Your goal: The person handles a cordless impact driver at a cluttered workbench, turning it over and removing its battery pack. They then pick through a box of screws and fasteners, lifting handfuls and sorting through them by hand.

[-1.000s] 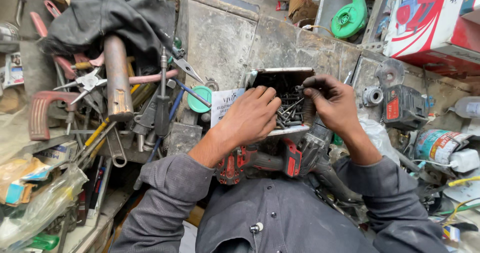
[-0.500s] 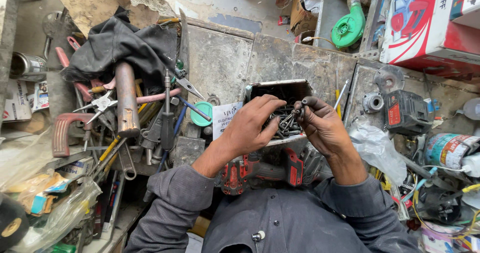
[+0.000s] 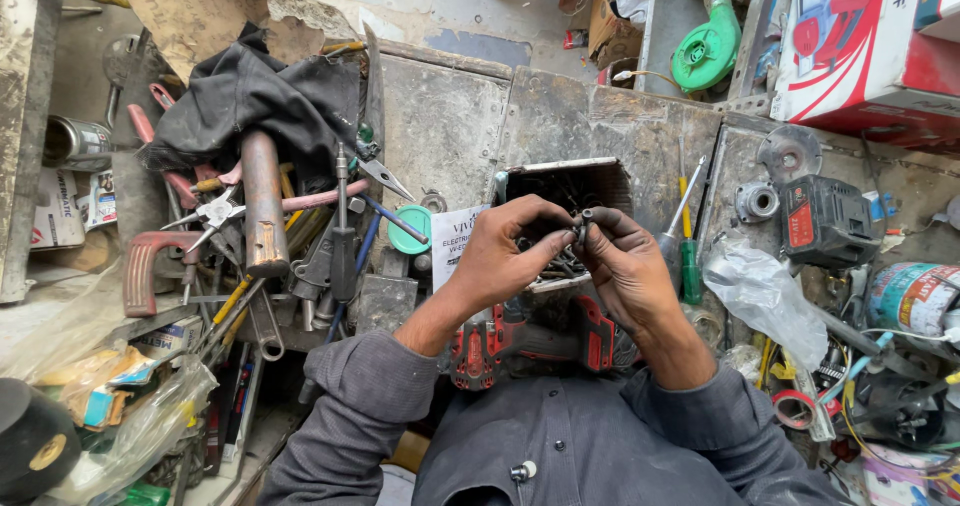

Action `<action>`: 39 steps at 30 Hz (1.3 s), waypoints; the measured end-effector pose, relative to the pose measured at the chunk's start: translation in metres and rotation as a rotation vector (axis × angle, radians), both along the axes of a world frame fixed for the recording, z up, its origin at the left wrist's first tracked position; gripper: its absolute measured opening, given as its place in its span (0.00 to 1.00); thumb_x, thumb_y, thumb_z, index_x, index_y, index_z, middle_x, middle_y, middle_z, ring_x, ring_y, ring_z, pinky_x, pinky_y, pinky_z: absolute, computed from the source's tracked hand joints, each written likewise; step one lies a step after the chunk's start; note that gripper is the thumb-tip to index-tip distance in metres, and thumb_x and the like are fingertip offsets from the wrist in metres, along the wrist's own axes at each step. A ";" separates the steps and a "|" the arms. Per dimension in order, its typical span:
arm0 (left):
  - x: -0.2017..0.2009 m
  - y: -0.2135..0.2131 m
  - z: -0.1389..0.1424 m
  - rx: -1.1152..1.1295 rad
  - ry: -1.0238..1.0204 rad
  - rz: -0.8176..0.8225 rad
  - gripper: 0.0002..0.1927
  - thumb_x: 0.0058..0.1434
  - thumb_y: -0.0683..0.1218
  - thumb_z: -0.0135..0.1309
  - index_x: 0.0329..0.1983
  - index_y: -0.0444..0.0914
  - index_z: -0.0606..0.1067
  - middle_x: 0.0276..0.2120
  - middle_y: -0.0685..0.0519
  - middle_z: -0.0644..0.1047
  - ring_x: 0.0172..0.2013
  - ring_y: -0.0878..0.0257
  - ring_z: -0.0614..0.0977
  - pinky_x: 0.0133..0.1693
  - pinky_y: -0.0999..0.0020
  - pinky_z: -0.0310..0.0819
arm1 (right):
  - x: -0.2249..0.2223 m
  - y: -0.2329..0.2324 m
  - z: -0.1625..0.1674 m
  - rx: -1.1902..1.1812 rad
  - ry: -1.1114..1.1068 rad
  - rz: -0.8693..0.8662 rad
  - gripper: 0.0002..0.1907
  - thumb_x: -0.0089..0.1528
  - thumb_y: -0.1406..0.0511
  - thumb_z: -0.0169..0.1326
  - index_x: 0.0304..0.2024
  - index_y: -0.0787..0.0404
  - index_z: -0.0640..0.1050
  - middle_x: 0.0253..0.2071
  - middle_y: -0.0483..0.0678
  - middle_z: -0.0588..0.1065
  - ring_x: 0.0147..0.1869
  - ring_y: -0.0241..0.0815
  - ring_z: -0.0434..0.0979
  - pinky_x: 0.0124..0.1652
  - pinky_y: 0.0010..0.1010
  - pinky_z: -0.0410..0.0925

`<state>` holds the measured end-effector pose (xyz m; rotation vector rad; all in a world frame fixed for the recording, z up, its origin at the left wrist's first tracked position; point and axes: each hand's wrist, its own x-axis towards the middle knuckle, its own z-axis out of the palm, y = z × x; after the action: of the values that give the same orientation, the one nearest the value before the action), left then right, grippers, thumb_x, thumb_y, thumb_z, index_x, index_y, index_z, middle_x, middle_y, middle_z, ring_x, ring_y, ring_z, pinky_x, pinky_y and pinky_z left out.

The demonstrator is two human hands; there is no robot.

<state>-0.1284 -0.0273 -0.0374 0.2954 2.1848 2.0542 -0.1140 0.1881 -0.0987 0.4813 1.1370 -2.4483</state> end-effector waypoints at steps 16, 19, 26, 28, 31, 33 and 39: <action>-0.001 0.004 -0.033 0.364 -0.377 -0.022 0.11 0.66 0.40 0.59 0.50 0.31 0.80 0.37 0.54 0.82 0.35 0.71 0.82 0.38 0.76 0.79 | 0.006 -0.015 0.031 0.347 0.106 0.086 0.15 0.68 0.69 0.54 0.55 0.69 0.79 0.48 0.51 0.80 0.51 0.39 0.81 0.53 0.30 0.73; 0.000 0.001 -0.036 0.409 -0.428 -0.012 0.11 0.66 0.40 0.58 0.50 0.31 0.80 0.36 0.53 0.82 0.34 0.71 0.81 0.36 0.76 0.78 | 0.003 -0.007 0.036 0.102 -0.012 0.097 0.17 0.70 0.67 0.49 0.58 0.70 0.76 0.54 0.53 0.78 0.57 0.41 0.78 0.59 0.33 0.71; -0.002 -0.005 -0.033 0.456 -0.449 -0.050 0.11 0.68 0.40 0.56 0.51 0.31 0.79 0.38 0.51 0.82 0.34 0.70 0.82 0.37 0.75 0.80 | -0.003 0.001 0.042 -0.007 -0.124 0.122 0.18 0.68 0.70 0.47 0.59 0.71 0.74 0.57 0.57 0.77 0.60 0.46 0.78 0.62 0.34 0.70; -0.003 -0.006 -0.033 0.491 -0.461 -0.064 0.11 0.69 0.40 0.54 0.52 0.30 0.79 0.39 0.51 0.82 0.37 0.69 0.82 0.39 0.73 0.80 | -0.002 0.001 0.042 0.018 -0.101 0.129 0.18 0.67 0.71 0.48 0.60 0.71 0.74 0.57 0.57 0.77 0.60 0.46 0.78 0.61 0.34 0.70; -0.004 -0.008 -0.035 0.570 -0.514 -0.095 0.12 0.70 0.39 0.52 0.54 0.30 0.77 0.41 0.50 0.82 0.39 0.68 0.83 0.42 0.72 0.81 | 0.000 0.000 0.040 0.069 -0.044 0.132 0.19 0.67 0.73 0.49 0.61 0.70 0.74 0.58 0.56 0.77 0.60 0.45 0.78 0.60 0.33 0.70; -0.004 -0.010 -0.037 0.632 -0.563 -0.111 0.12 0.70 0.39 0.51 0.54 0.30 0.76 0.41 0.50 0.82 0.40 0.67 0.83 0.44 0.71 0.81 | 0.001 0.000 0.038 0.098 -0.019 0.118 0.19 0.67 0.74 0.50 0.60 0.70 0.74 0.57 0.56 0.77 0.60 0.45 0.79 0.61 0.33 0.71; -0.004 -0.009 -0.042 0.551 -0.527 -0.122 0.13 0.70 0.37 0.48 0.55 0.29 0.76 0.42 0.48 0.82 0.42 0.65 0.84 0.47 0.69 0.80 | -0.002 0.002 0.039 0.355 0.157 0.115 0.18 0.67 0.74 0.51 0.60 0.70 0.75 0.56 0.56 0.78 0.57 0.44 0.80 0.58 0.33 0.72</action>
<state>-0.1328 -0.0365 -0.0791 -0.0649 1.2600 2.2918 -0.1161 0.1905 -0.0593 0.3171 1.6303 -2.2230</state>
